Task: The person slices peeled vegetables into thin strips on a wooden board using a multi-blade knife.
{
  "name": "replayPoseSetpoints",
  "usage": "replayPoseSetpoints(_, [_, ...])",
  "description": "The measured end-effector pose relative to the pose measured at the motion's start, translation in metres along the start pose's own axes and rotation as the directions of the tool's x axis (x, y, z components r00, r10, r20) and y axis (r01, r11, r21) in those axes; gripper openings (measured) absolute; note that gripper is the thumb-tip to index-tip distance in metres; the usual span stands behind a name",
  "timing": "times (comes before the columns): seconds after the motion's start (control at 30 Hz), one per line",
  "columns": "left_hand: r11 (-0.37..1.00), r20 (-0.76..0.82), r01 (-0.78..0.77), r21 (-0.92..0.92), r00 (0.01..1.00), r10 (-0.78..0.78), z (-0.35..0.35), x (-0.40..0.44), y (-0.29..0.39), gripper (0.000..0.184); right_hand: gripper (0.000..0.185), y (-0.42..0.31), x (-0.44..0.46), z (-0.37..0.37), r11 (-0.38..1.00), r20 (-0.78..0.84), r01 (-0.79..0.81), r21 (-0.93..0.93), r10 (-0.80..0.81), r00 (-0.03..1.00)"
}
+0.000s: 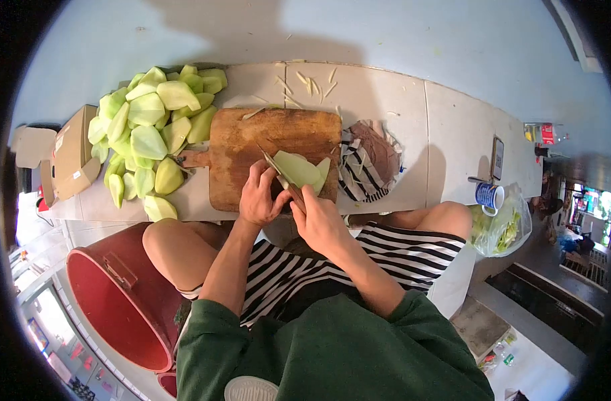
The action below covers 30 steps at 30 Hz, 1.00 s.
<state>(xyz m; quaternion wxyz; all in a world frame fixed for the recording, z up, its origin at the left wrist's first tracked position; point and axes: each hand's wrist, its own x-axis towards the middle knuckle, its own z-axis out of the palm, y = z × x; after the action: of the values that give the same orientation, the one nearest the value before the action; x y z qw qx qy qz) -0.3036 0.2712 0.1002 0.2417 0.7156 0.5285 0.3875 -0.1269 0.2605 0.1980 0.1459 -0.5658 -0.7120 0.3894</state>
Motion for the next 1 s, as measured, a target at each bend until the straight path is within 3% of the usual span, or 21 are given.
replayPoseSetpoints(0.1, [1.000, -0.005, 0.001, -0.002, 1.000, -0.001, 0.000, -0.001, -0.001, 0.059, 0.028, 0.002, 0.004, 0.002, 0.998, 0.023, -0.028, 0.060, 0.026, 0.999])
replayPoseSetpoints(0.2, [1.000, 0.011, 0.017, -0.010, 1.000, -0.017, 0.000, 0.000, -0.001, 0.055, 0.027, 0.006, 0.005, 0.014, 0.998, -0.011, -0.038, -0.059, 0.037, 0.999])
replayPoseSetpoints(0.53, [0.999, 0.011, 0.017, 0.037, 1.000, -0.017, 0.000, 0.005, 0.007, 0.056, 0.028, -0.004, 0.002, -0.028, 0.996, 0.019, -0.074, 0.040, 0.073, 0.997])
replayPoseSetpoints(0.83, [0.994, -0.110, 0.030, 0.110, 0.994, -0.018, 0.009, 0.008, 0.013, 0.044, 0.030, 0.011, -0.026, -0.049, 0.986, -0.192, 0.018, 0.165, 0.015, 0.981])
replayPoseSetpoints(0.9, [0.945, -0.108, 0.325, -0.011, 0.940, -0.325, 0.011, 0.011, 0.022, 0.035, 0.030, 0.016, -0.034, -0.053, 0.983, -0.217, 0.010, 0.186, 0.031, 0.976])
replayPoseSetpoints(0.93, [0.948, -0.105, 0.319, -0.007, 0.942, -0.318, 0.015, 0.011, 0.025, 0.035, 0.030, 0.020, -0.041, -0.056, 0.982, -0.224, 0.011, 0.190, 0.033, 0.974])
replayPoseSetpoints(1.0, [0.853, -0.268, 0.483, -0.197, 0.811, -0.520, 0.024, 0.015, 0.025, 0.025, 0.031, 0.032, -0.053, -0.061, 0.986, -0.225, -0.012, 0.167, 0.050, 0.973])
